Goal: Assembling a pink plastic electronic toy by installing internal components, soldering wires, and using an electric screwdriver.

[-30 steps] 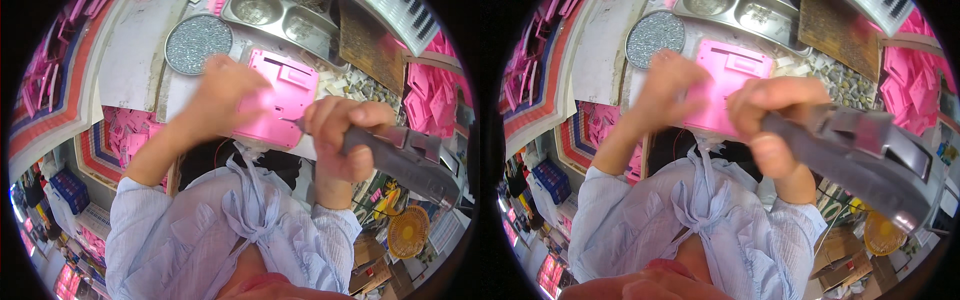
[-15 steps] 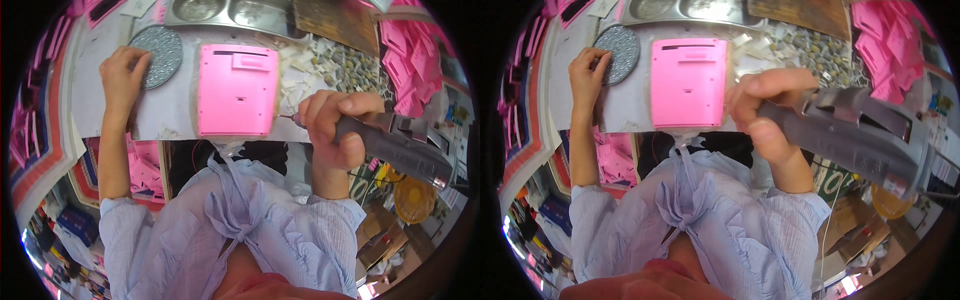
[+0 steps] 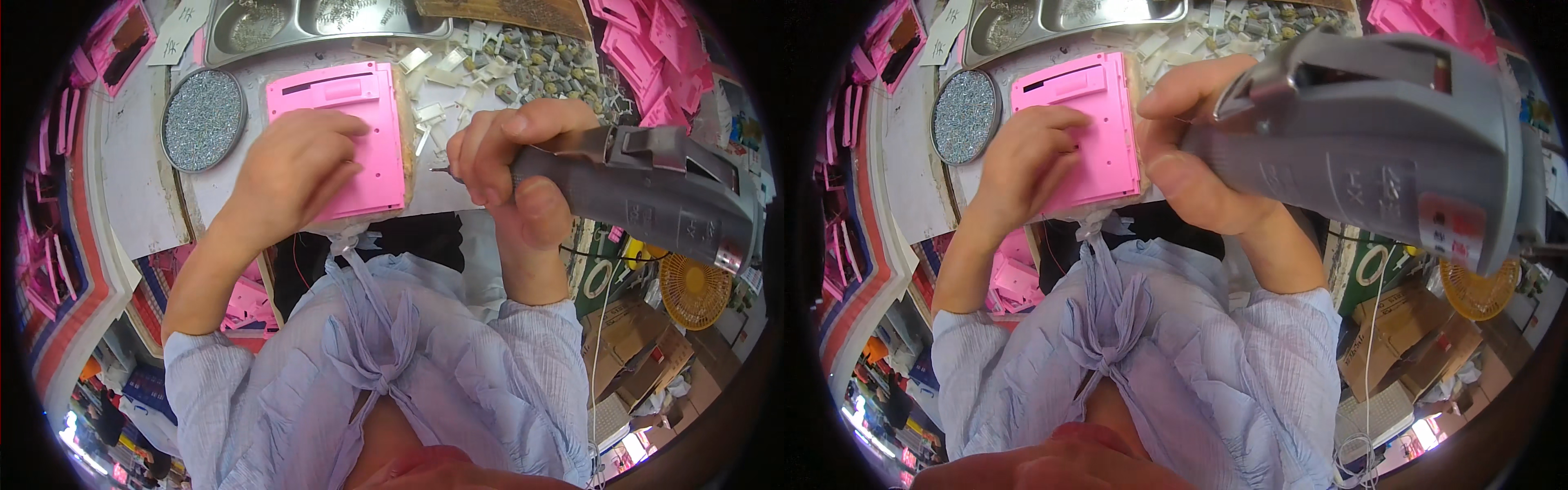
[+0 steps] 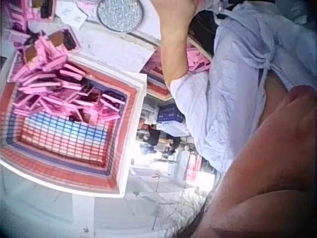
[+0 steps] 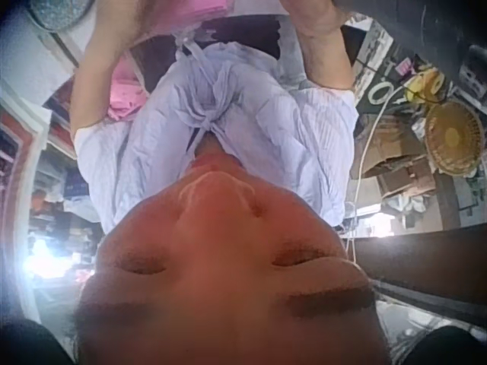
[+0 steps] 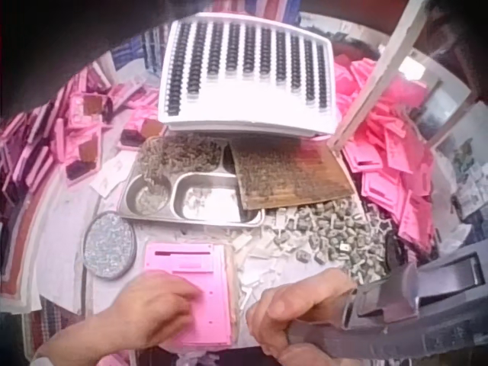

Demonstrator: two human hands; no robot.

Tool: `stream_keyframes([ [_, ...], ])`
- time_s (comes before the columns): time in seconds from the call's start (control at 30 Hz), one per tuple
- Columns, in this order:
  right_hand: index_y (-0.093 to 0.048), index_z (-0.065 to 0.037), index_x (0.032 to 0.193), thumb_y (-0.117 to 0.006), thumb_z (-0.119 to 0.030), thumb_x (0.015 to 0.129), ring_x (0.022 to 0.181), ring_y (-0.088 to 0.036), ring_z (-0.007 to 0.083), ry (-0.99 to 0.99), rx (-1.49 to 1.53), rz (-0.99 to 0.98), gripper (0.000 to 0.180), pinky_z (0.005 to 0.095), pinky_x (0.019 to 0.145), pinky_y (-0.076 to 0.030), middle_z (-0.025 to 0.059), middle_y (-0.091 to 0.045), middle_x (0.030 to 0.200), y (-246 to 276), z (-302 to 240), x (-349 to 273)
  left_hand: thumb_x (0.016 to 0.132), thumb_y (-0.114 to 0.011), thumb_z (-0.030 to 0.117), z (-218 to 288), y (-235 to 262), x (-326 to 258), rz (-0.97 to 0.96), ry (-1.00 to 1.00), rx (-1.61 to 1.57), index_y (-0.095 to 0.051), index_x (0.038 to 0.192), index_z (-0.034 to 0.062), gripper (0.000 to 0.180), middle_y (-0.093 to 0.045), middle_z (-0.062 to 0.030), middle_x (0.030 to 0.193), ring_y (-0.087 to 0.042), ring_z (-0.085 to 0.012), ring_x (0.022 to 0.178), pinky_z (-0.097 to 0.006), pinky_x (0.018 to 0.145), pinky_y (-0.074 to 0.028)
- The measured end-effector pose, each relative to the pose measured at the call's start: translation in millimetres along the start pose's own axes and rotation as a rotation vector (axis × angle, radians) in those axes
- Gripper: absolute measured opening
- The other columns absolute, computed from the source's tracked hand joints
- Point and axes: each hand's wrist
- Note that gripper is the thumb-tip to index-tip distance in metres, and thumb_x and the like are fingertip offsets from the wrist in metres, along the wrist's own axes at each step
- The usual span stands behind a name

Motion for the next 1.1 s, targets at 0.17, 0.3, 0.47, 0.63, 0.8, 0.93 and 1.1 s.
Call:
stream_keyframes([
  [0.17,-0.053,-0.007,0.126,-0.071,-0.037,0.099,0.058,-0.049,0.0127,-0.009,0.0,0.005,0.044,0.0325,0.055,-0.043,-0.0006,-0.049,0.064,1.1,-1.2,-1.8,0.082,-0.074,0.006,-8.9,-5.5,7.1,-0.133,-0.091,0.075,-0.061,0.092,0.0016,0.017,-0.07,-0.016,0.129,-0.066,-0.0367,0.12,-0.046,0.098,-0.054],
  [0.3,-0.054,-0.007,0.125,-0.072,-0.039,0.098,0.057,-0.049,0.0131,-0.033,-0.028,0.053,0.046,0.0328,0.055,-0.043,-0.0003,-0.05,0.065,-4.4,1.6,-4.0,0.084,-0.07,0.008,-16.6,-4.8,3.5,-0.181,-0.11,0.084,-0.061,0.094,-0.0001,0.016,-0.07,-0.0149,0.131,-0.065,-0.0369,0.122,-0.046,0.1,-0.054],
  [0.47,-0.054,-0.008,0.123,-0.074,-0.04,0.096,0.057,-0.049,0.0141,-0.086,0.035,0.05,0.046,0.0336,0.056,-0.043,-0.0002,-0.051,0.066,-12.4,0.6,-11.0,0.084,-0.067,0.009,-19.0,-12.6,-4.8,-0.138,-0.079,0.075,-0.063,0.097,-0.0007,0.017,-0.07,-0.0146,0.132,-0.066,-0.0367,0.122,-0.045,0.1,-0.054],
  [0.63,-0.052,-0.004,0.121,-0.074,-0.022,0.093,0.063,-0.052,0.0155,-0.034,0.168,-0.091,0.04,0.0319,0.059,-0.046,0.0068,-0.056,0.075,-18.9,11.2,-17.8,0.084,-0.068,0.008,-23.6,-20.3,-10.2,-0.081,-0.088,0.039,-0.066,0.104,-0.0008,0.022,-0.069,-0.0145,0.132,-0.066,-0.0358,0.121,-0.044,0.1,-0.054],
  [0.8,-0.051,-0.004,0.121,-0.074,-0.02,0.094,0.062,-0.052,0.0169,-0.003,0.231,-0.152,0.039,0.0329,0.059,-0.046,0.0065,-0.055,0.074,-20.2,15.7,-22.1,0.087,-0.067,0.006,-24.9,-23.1,-12.8,-0.075,-0.087,0.051,-0.067,0.116,0.0005,0.03,-0.069,-0.0148,0.131,-0.066,-0.0352,0.121,-0.044,0.101,-0.054],
  [0.93,-0.054,-0.01,0.116,-0.074,-0.037,0.096,0.056,-0.05,0.0164,-0.111,0.118,-0.095,0.039,0.0349,0.054,-0.044,0.0002,-0.05,0.063,-34.9,11.2,-27.7,0.087,-0.068,0.006,-25.8,-21.9,-13.4,-0.055,-0.095,0.037,-0.068,0.121,0.0019,0.035,-0.069,-0.0152,0.13,-0.066,-0.0345,0.12,-0.043,0.101,-0.054],
  [1.1,-0.056,-0.003,0.111,-0.075,-0.014,0.091,0.06,-0.055,0.019,0.004,0.089,-0.196,0.029,0.036,0.06,-0.051,0.0062,-0.057,0.069,-29.6,28.0,-32.8,0.088,-0.064,0.01,-27.4,-27.5,-15.7,-0.003,-0.081,0.025,-0.068,0.117,0.0032,0.03,-0.07,-0.0142,0.127,-0.067,-0.0316,0.119,-0.041,0.099,-0.055],
])
Point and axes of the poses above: each hand's wrist, its own x-axis towards the middle knuckle, its own y-axis out of the back of the hand, z = x × y
